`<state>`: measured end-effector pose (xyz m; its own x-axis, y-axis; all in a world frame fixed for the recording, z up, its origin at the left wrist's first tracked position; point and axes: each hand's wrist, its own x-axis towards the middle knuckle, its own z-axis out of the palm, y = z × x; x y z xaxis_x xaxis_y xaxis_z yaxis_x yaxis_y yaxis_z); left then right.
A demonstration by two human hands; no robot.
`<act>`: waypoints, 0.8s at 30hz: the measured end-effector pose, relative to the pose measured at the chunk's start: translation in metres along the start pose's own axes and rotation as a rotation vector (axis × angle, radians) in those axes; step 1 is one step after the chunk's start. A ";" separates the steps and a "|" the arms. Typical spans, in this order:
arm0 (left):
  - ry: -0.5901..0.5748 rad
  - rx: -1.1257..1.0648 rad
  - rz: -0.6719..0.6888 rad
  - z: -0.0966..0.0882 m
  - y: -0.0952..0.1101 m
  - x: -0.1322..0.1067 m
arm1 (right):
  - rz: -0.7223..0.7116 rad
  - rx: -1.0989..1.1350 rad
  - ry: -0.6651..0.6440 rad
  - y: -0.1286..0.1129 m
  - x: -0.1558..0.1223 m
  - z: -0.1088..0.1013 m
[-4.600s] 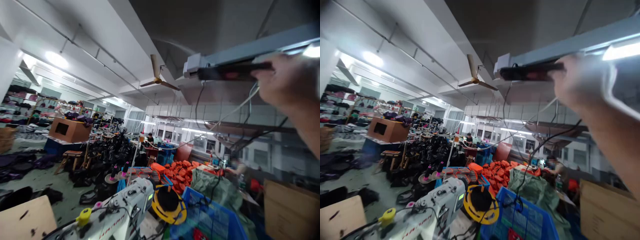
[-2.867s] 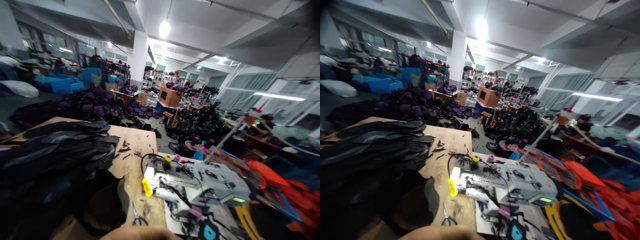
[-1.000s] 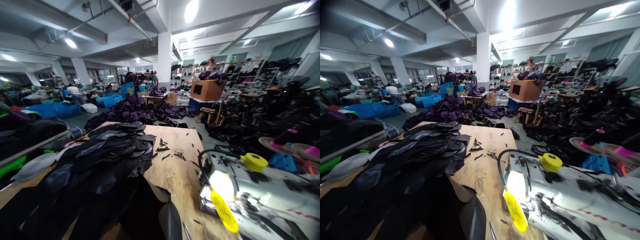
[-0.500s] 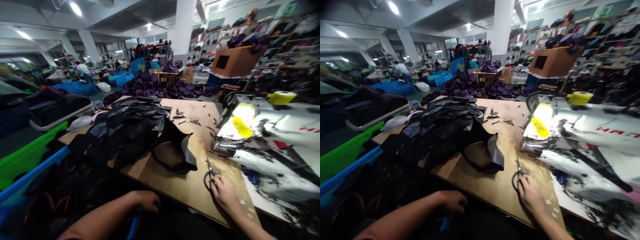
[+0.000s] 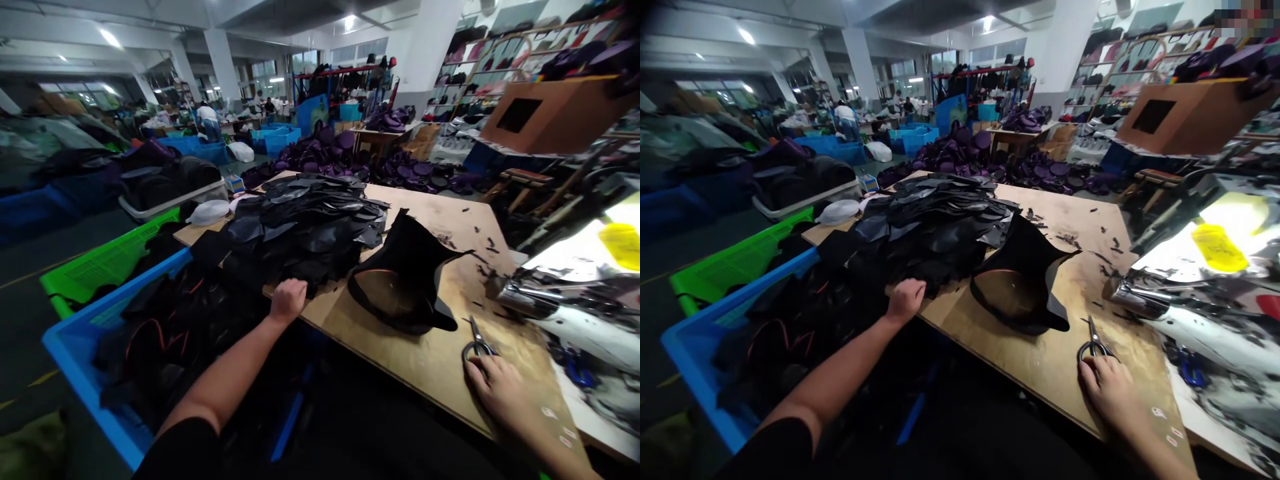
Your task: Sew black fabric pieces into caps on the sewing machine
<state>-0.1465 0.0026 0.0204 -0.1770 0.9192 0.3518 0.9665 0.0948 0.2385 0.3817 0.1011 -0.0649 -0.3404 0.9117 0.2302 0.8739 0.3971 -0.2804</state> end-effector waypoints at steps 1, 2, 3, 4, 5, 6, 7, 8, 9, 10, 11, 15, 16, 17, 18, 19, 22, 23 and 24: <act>0.019 0.059 0.028 -0.003 -0.004 0.022 | 0.010 -0.013 -0.017 0.006 -0.002 0.002; 0.024 0.113 0.046 -0.005 -0.007 0.046 | 0.011 -0.022 -0.024 0.010 -0.003 0.004; 0.015 0.157 0.054 -0.007 -0.008 0.069 | 0.010 -0.028 -0.016 0.010 -0.004 0.005; -0.001 0.187 0.058 -0.009 -0.008 0.090 | 0.011 -0.030 0.003 0.010 -0.005 0.006; -0.019 0.202 0.063 -0.011 -0.007 0.109 | 0.010 -0.027 0.029 0.008 -0.006 0.006; -0.038 0.204 0.073 -0.014 -0.007 0.124 | 0.009 -0.021 0.054 0.006 -0.008 0.007; -0.056 0.198 0.088 -0.017 -0.007 0.137 | 0.012 -0.016 0.080 0.003 -0.010 0.007; -0.071 0.185 0.105 -0.021 -0.009 0.147 | 0.021 -0.014 0.099 0.001 -0.013 0.008; -0.082 0.171 0.123 -0.026 -0.011 0.156 | 0.034 -0.015 0.109 0.000 -0.017 0.009; -0.089 0.156 0.132 -0.033 -0.013 0.165 | 0.048 -0.019 0.111 -0.001 -0.020 0.009; -0.085 0.142 0.128 -0.041 -0.015 0.175 | 0.060 -0.022 0.112 -0.003 -0.023 0.009; 0.062 0.083 0.023 -0.094 -0.009 0.215 | 0.069 0.008 0.082 -0.007 -0.032 0.006; 0.142 0.005 -0.005 -0.111 -0.002 0.223 | 0.068 0.019 0.088 -0.007 -0.033 0.006; 0.231 -0.110 -0.028 -0.128 0.007 0.229 | 0.065 0.031 0.100 -0.006 -0.033 0.007; 0.318 -0.244 -0.047 -0.146 0.019 0.231 | 0.061 0.045 0.118 -0.004 -0.033 0.008; 0.391 -0.379 -0.061 -0.163 0.032 0.229 | 0.057 0.063 0.137 -0.002 -0.032 0.009; 0.423 -0.598 -0.034 -0.207 0.081 0.203 | 0.038 0.140 0.171 -0.003 -0.023 0.002; 0.388 -0.615 0.001 -0.218 0.099 0.188 | 0.021 0.168 0.199 -0.010 -0.019 -0.007; 0.355 -0.617 0.034 -0.226 0.118 0.172 | -0.004 0.195 0.242 -0.022 -0.015 -0.021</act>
<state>-0.1050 0.0850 0.3139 -0.3002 0.7279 0.6165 0.7096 -0.2615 0.6543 0.3749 0.0766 -0.0430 -0.2304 0.8677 0.4405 0.7817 0.4346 -0.4473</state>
